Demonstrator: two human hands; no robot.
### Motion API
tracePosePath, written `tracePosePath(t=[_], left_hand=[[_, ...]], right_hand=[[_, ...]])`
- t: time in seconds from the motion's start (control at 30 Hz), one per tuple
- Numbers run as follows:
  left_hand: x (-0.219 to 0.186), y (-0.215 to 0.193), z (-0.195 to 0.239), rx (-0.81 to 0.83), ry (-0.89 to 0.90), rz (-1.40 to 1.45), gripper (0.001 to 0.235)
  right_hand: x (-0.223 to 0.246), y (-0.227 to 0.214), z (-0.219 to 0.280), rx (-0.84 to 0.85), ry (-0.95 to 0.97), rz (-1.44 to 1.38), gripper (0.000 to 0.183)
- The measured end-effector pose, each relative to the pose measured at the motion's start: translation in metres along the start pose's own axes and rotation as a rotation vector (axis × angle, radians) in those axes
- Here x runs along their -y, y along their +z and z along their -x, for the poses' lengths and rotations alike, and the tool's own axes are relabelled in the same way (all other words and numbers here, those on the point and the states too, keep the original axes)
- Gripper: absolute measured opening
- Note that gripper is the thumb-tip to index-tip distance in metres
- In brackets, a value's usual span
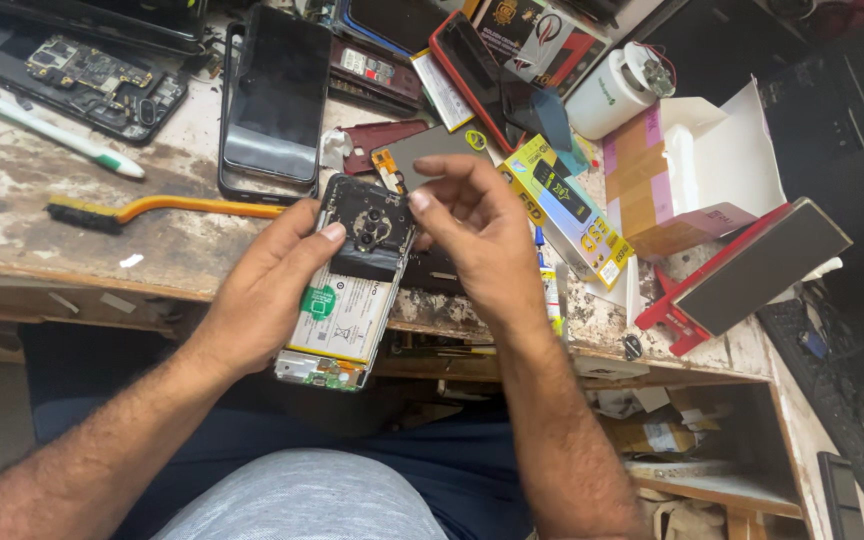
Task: The person disassembles a smartphone, removes the back cover and battery, and uses a screwdriver to unscrew and reposition internal components. The person then reassembles the device by placing the back cover and battery back into position.
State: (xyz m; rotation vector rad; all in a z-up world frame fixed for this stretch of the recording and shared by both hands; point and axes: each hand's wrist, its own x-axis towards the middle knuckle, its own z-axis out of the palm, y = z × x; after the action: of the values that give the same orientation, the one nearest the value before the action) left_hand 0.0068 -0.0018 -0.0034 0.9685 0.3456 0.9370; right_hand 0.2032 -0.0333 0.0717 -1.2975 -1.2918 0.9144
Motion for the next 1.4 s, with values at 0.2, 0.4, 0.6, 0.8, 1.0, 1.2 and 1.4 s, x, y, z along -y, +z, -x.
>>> tracePosePath(t=[0.2, 0.4, 0.6, 0.8, 1.0, 1.2, 1.4], left_hand=[[0.002, -0.002, -0.001, -0.009, 0.003, -0.06, 0.035], [-0.005, 0.004, 0.001, -0.07, 0.118, -0.245, 0.053], [-0.009, 0.007, 0.004, 0.026, 0.192, -0.417, 0.043], [-0.008, 0.007, 0.006, -0.005, 0.252, -0.464, 0.043], [-0.008, 0.007, 0.006, -0.135, 0.231, -0.299, 0.046], [-0.008, 0.003, -0.009, -0.166, 0.258, -0.047, 0.049], [-0.008, 0.001, -0.012, -0.167, 0.302, -0.036, 0.055]], right_hand=[[-0.016, 0.001, 0.003, 0.032, 0.009, -0.087, 0.032], [-0.018, 0.004, 0.001, 0.024, -0.008, -0.164, 0.037], [-0.022, 0.002, 0.001, 0.041, -0.01, -0.179, 0.043], [-0.028, 0.003, -0.003, 0.051, 0.029, -0.22, 0.043], [-0.018, -0.024, 0.012, -0.199, -0.063, -0.093, 0.042], [-0.008, -0.062, 0.031, -0.235, -0.141, 0.323, 0.022], [-0.021, -0.04, 0.025, -0.01, -0.204, 0.767, 0.015]])
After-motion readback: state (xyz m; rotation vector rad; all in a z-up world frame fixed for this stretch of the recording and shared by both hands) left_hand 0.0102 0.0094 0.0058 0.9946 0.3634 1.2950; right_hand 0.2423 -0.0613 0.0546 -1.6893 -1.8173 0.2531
